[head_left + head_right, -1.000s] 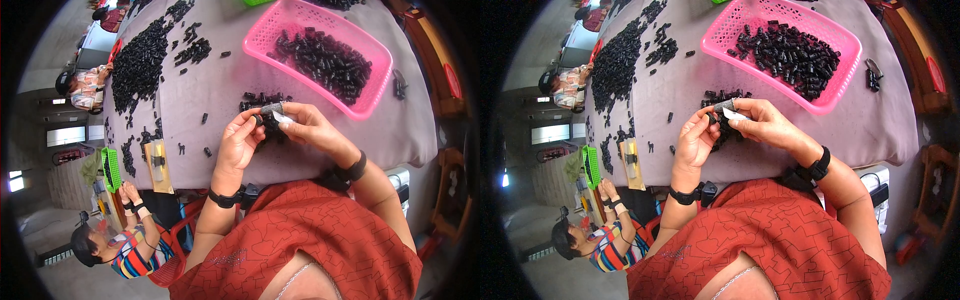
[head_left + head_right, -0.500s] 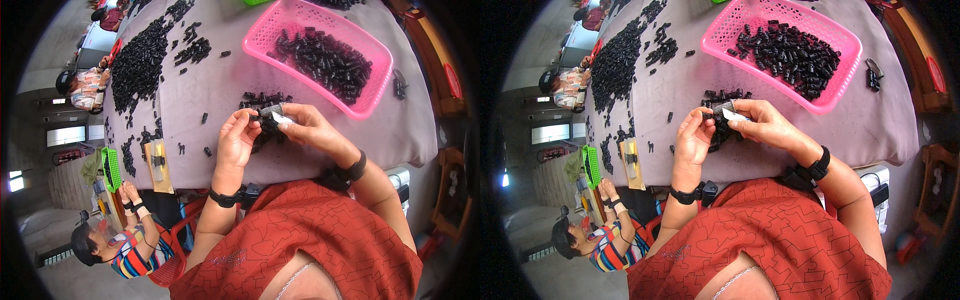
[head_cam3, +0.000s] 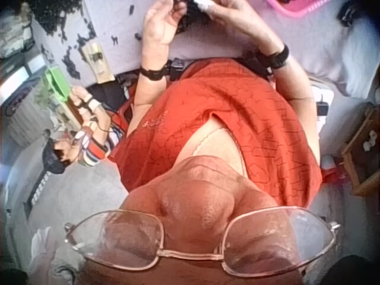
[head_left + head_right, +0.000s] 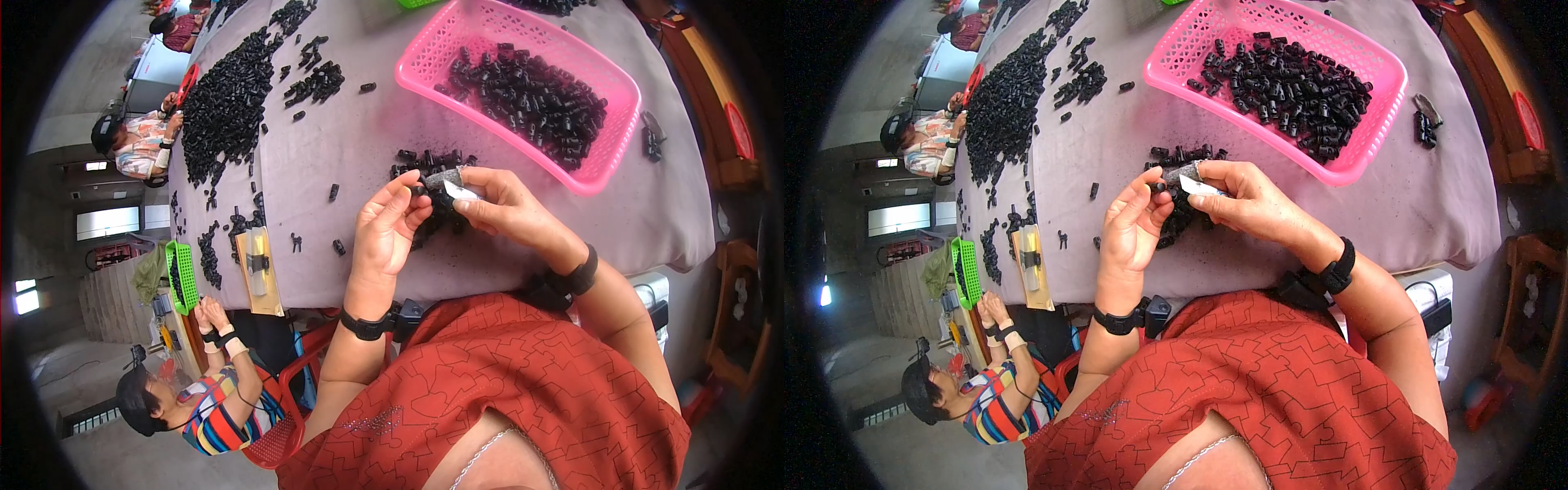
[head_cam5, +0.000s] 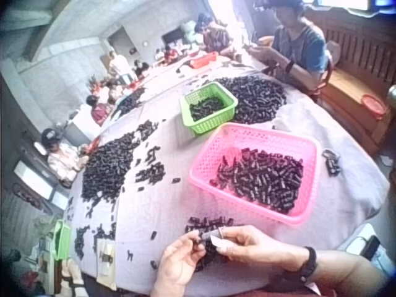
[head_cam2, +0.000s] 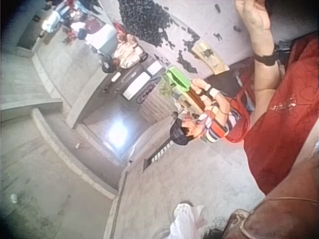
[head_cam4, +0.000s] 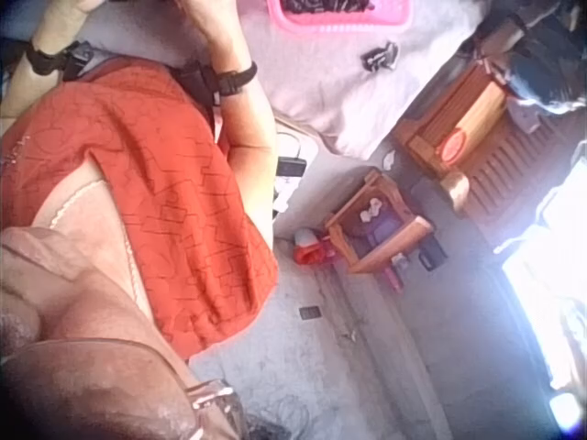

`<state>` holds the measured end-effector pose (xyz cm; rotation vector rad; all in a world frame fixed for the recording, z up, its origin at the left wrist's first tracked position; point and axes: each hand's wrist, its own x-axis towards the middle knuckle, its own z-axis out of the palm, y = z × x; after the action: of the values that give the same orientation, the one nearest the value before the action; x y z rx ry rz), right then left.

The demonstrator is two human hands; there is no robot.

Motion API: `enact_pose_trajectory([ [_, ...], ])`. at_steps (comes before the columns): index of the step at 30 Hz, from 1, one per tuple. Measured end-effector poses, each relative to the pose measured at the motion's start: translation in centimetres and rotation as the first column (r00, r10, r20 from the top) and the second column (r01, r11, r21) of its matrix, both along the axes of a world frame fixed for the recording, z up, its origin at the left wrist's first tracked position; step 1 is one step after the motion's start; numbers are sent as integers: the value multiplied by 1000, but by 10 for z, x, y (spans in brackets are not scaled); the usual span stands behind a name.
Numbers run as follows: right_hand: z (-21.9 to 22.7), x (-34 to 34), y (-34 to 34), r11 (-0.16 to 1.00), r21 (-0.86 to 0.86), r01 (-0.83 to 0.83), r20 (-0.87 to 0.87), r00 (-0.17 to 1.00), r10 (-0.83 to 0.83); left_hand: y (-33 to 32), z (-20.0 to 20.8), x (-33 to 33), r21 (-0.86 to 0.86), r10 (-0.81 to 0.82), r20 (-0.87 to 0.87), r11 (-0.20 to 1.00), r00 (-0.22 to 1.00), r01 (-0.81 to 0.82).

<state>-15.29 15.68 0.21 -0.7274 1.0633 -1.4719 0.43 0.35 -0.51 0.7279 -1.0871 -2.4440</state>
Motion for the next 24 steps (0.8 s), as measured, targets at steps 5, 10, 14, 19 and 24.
enact_pose_trajectory([
  [5, 1, 0, 0, 1000, -23, 9, -33, 999, -10, 1, -3, 0, 2, -50, -20, 999, 999, 51],
  [10, -1, 0, 0, 999, -32, 10, -32, 999, -11, 3, -1, -1, -3, -52, -20, 999, 998, 52],
  [14, -4, 0, 0, 999, -46, -1, -15, 1000, 1, 3, 1, -3, 43, -78, -48, 996, 996, 81],
  [19, 3, 0, 0, 997, -66, -40, -30, 999, 38, 6, 1, -3, 77, -106, -72, 991, 992, 111],
  [24, -2, 1, 0, 989, -115, -93, -73, 994, 85, 14, -1, -8, 58, -118, -18, 991, 993, 119],
])
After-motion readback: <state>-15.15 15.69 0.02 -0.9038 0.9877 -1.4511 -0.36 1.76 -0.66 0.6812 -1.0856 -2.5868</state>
